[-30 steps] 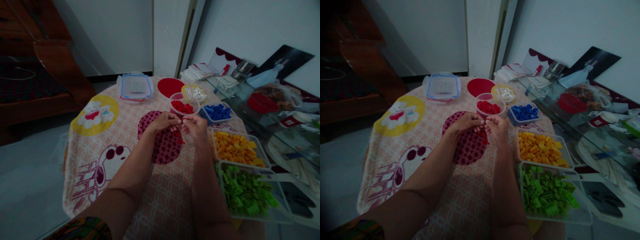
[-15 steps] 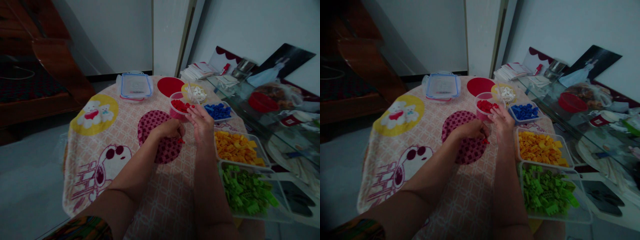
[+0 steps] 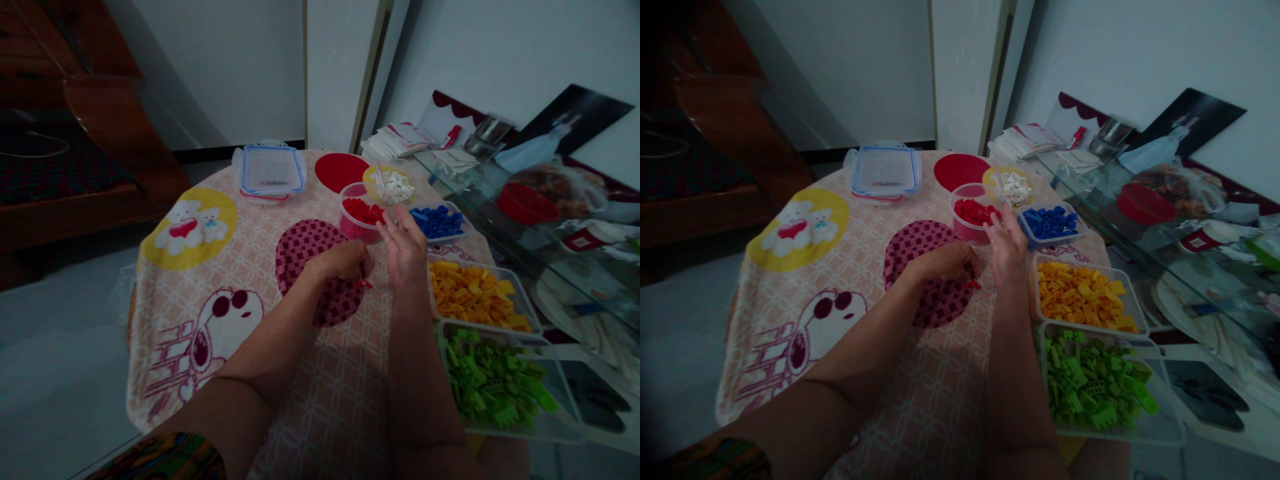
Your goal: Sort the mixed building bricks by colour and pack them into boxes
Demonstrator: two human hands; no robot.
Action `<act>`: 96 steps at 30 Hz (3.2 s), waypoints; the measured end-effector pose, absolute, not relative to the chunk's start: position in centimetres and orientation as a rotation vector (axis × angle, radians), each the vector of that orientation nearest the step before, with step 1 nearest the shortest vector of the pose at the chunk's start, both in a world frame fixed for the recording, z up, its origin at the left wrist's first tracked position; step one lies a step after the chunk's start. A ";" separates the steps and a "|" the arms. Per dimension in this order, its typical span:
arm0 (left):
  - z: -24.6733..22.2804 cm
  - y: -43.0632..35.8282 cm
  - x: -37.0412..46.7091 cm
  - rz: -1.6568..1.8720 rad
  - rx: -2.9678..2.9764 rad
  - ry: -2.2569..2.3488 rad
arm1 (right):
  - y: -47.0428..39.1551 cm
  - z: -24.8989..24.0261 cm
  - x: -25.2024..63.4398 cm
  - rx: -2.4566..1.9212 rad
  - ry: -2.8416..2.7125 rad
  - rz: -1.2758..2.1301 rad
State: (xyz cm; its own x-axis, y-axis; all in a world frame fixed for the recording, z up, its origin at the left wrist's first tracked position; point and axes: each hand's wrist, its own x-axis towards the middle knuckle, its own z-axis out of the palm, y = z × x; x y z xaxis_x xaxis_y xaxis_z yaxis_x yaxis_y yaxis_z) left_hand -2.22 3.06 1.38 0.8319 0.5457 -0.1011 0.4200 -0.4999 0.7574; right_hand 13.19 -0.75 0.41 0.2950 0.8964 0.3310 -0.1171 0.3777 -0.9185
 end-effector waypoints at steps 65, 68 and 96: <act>0.4 5.3 -4.9 0.373 2.152 0.952 | -2.1 2.3 11.4 -1.138 -1.037 0.862; 0.5 5.1 -4.6 0.392 2.180 0.949 | -2.4 2.4 11.4 -1.206 -1.052 0.914; -0.4 5.9 -5.0 0.473 2.178 0.964 | -2.0 0.0 11.3 -1.658 -1.377 0.843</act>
State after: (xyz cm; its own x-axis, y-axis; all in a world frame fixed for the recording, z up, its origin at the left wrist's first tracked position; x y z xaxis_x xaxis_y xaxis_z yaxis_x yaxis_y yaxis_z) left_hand -4.97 5.89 -0.43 0.6568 0.7526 0.0468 0.4978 -0.4794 0.7228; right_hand 11.27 -1.98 0.01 0.1838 0.9830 0.0003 0.4467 -0.0832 -0.8908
